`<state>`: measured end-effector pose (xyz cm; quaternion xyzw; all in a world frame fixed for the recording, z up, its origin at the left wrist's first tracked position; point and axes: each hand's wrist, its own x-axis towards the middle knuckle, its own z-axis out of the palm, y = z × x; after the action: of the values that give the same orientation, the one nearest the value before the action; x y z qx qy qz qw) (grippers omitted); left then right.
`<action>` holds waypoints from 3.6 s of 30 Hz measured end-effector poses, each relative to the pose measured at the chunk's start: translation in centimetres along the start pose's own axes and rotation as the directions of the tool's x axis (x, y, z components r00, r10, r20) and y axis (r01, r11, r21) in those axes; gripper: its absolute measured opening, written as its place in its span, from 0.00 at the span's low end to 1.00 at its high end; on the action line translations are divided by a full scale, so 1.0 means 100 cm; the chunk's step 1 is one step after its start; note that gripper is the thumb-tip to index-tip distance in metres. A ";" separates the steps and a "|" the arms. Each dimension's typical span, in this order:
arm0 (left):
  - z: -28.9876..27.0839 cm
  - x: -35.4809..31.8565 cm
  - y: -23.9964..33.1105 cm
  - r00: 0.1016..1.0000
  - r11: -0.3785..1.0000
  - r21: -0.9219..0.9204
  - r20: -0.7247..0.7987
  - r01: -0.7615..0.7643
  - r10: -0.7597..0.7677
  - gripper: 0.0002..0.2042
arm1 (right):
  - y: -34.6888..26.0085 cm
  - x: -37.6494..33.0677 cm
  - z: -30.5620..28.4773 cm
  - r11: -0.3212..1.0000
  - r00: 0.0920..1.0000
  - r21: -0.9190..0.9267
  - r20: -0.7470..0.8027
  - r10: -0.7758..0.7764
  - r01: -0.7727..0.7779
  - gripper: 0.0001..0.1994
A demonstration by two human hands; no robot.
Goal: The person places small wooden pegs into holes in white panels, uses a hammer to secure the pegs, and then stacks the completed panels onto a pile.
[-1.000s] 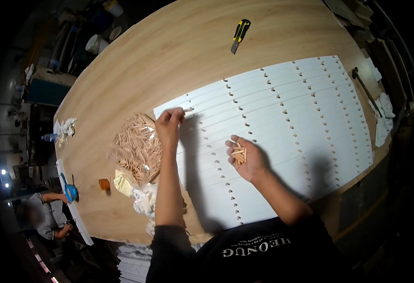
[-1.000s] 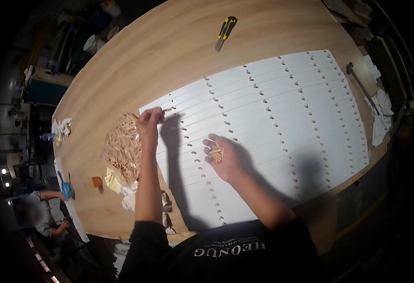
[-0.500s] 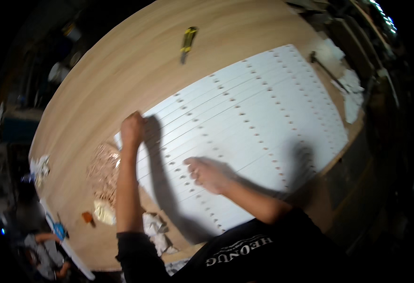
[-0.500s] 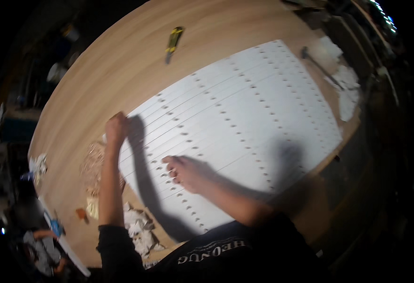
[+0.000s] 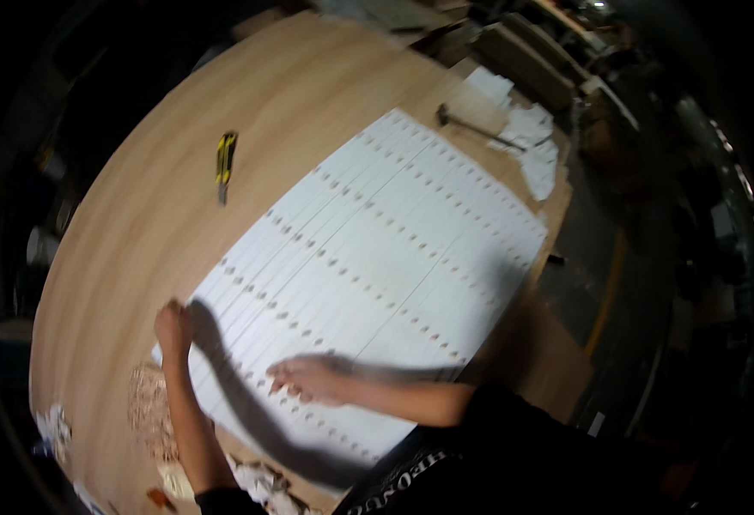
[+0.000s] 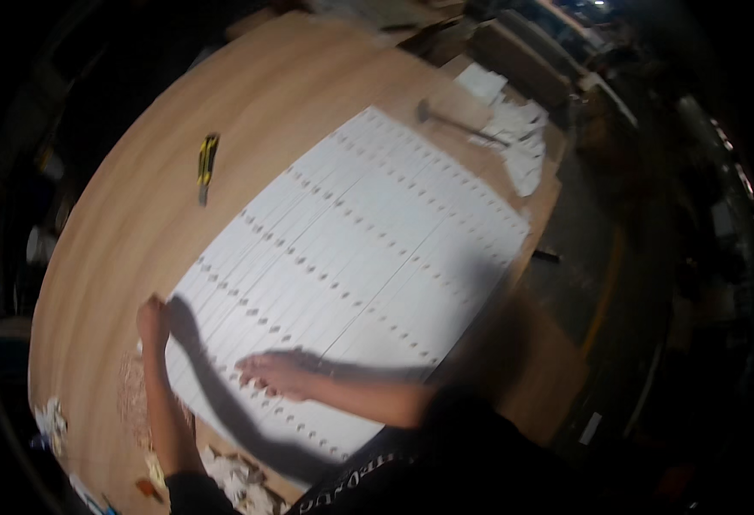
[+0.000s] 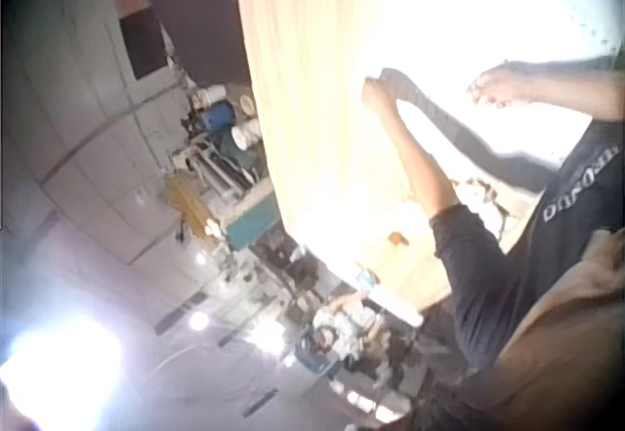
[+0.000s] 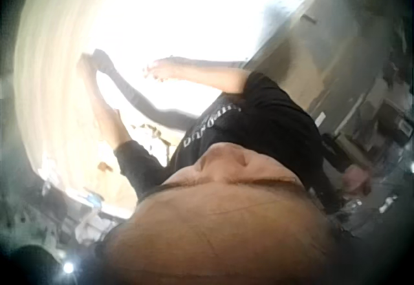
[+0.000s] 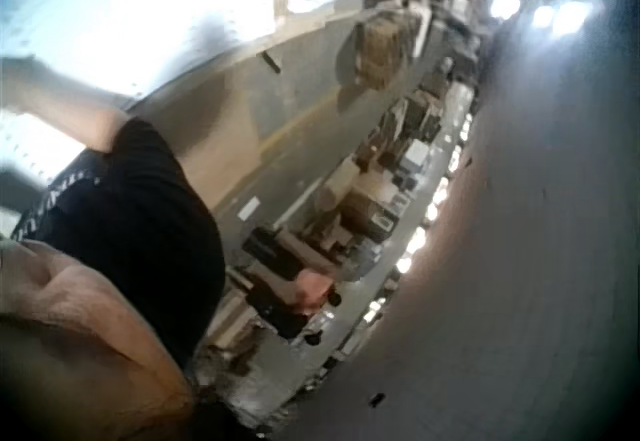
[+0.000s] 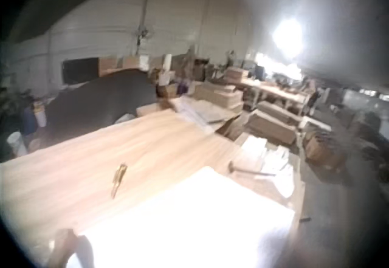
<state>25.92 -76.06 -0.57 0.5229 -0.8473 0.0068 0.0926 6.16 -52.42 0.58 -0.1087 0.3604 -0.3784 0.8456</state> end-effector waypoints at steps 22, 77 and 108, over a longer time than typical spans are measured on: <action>0.006 -0.052 -0.003 0.903 0.716 -0.671 -0.163 0.194 -0.397 0.05 | -0.020 0.003 0.011 0.974 0.996 -0.210 -0.001 -0.092 0.090 0.18; -0.085 -0.588 0.136 -0.137 0.050 -0.823 -0.154 0.566 -0.979 0.06 | 0.153 0.206 0.290 0.916 0.960 -0.383 0.195 0.202 -0.115 0.22; -0.165 -0.205 0.341 0.978 -0.432 -0.895 0.022 0.112 0.208 0.50 | 0.008 -0.200 0.034 0.513 0.557 -0.254 0.145 -0.818 0.820 0.47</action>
<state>7.09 -40.71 15.20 0.1580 -0.4830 -0.7576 0.4096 -0.09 -37.81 13.20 -0.3906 0.3155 -0.6735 0.5425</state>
